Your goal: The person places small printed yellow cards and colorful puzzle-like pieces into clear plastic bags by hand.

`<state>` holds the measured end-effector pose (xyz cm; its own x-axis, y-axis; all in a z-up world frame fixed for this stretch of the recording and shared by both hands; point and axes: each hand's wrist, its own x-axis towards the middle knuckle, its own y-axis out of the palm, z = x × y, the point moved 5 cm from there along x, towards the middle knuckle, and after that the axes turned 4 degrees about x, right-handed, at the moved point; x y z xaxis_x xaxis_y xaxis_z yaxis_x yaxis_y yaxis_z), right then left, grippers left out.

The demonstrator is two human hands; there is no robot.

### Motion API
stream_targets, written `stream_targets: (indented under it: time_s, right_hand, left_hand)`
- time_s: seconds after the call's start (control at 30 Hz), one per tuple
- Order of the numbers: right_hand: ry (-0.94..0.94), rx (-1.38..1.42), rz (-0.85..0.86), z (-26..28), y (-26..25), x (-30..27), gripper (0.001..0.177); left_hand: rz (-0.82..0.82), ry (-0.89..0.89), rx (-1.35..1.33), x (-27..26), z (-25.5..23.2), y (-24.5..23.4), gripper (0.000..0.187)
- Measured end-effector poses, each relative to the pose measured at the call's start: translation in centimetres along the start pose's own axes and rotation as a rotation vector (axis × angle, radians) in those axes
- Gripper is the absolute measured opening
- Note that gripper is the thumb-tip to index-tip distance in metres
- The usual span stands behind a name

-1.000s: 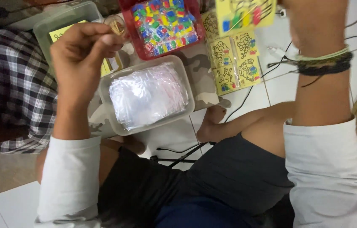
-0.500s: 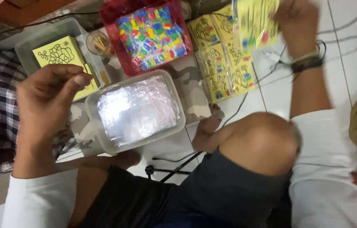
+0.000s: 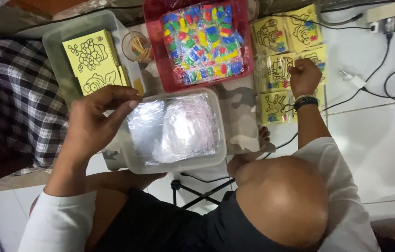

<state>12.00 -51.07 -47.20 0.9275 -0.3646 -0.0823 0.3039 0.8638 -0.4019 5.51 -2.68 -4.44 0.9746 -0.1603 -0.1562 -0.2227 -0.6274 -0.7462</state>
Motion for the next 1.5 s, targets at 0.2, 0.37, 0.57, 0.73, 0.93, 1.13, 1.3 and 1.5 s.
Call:
stream_targets:
  time_s: [0.2,0.37,0.57,0.73,0.93,1.13,1.3,1.5]
  right_hand:
    - [-0.209,-0.622,-0.049,2.2,0.2,-0.7,0.017]
    - [-0.245,-0.618,-0.119,2.9,-1.6,1.7,0.023]
    - [-0.521,-0.2,0.229,22.6,-6.4,0.5,0.014]
    - [-0.671,-0.223,0.406,41.8,-7.5,-6.1,0.018]
    - [-0.76,0.025,0.57,52.0,-1.2,-17.1,0.024]
    - [-0.769,-0.331,0.726,45.1,6.3,-19.9,0.014]
    - [-0.687,-0.757,0.933,42.2,9.6,-20.8,0.014]
    - [-0.67,-1.03,0.987,35.6,11.5,-19.4,0.03]
  left_hand:
    - [0.07,0.034,0.019,-0.6,3.6,3.9,0.023]
    - [0.061,0.081,0.475,-2.3,7.4,9.1,0.054]
    - [0.161,0.103,0.624,-2.3,10.8,13.7,0.047]
    - [0.076,0.187,0.7,-1.0,13.0,15.5,0.04]
    - [0.01,0.254,0.716,-1.3,10.8,14.4,0.023]
    - [0.039,0.243,0.612,-2.3,9.8,12.4,0.026]
    - [0.03,0.23,0.592,-2.7,9.6,11.4,0.029]
    - [0.058,0.213,0.503,-2.0,10.5,11.6,0.015]
